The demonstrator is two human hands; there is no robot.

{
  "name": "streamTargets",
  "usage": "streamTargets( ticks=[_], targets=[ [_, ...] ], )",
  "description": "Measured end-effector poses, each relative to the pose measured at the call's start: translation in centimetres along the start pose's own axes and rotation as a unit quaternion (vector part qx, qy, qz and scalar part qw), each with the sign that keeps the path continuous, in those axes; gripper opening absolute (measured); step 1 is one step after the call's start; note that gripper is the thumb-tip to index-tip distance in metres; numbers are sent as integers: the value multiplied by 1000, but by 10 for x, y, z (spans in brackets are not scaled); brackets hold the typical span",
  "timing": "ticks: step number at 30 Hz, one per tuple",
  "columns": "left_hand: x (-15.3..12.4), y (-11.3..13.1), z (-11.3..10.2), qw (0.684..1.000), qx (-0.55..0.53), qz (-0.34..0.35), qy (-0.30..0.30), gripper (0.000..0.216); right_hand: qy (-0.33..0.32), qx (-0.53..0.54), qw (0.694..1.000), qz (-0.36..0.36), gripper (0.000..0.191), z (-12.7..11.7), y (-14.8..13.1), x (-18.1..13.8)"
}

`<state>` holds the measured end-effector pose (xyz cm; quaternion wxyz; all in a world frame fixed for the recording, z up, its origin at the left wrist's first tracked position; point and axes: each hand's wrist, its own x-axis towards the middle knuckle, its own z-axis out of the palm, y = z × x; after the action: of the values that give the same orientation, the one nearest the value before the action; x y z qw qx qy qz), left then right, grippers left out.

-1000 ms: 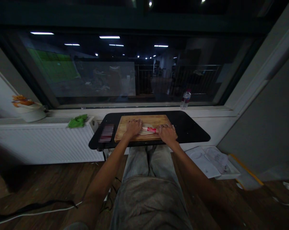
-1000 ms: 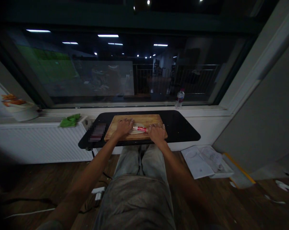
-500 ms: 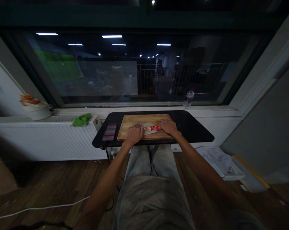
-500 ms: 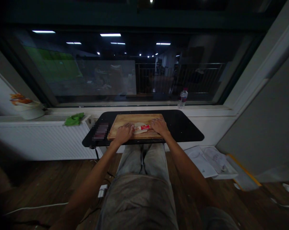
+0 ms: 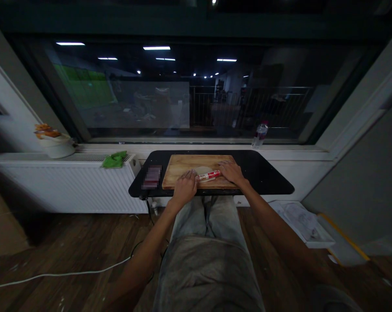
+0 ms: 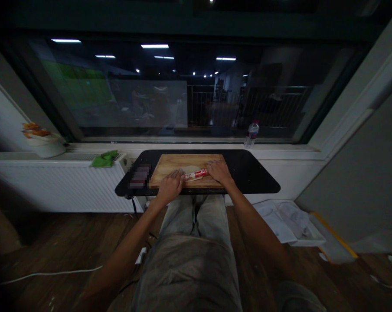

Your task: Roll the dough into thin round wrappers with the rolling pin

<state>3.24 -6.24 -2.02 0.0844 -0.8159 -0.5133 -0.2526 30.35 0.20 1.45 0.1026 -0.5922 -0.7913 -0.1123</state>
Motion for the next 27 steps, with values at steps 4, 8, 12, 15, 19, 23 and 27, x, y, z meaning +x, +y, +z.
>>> streamTargets(
  ticks=[4,8,12,15,19,23,27],
  targets=[
    [-3,0,0,1000,-10,5,4,44,-2,12,999,35,46,-7,-6,-11],
    [-2,1,-3,1000,-15,-4,-2,44,2,4,997,78,47,-9,-11,-23],
    [4,0,-3,1000,-17,-18,-5,43,5,-11,995,102,48,-14,-19,-40],
    [10,-2,-2,999,-12,-33,-16,45,3,-17,992,123,47,-21,-28,-54],
    [20,-4,-3,998,5,-48,-32,47,13,-13,989,145,47,-29,-39,-71],
    [29,-4,-7,998,10,-46,-47,46,43,-2,989,139,46,-29,-46,-83],
    [38,-6,-6,998,12,-42,-50,45,47,-10,989,139,46,-27,-51,-89]
  ],
)
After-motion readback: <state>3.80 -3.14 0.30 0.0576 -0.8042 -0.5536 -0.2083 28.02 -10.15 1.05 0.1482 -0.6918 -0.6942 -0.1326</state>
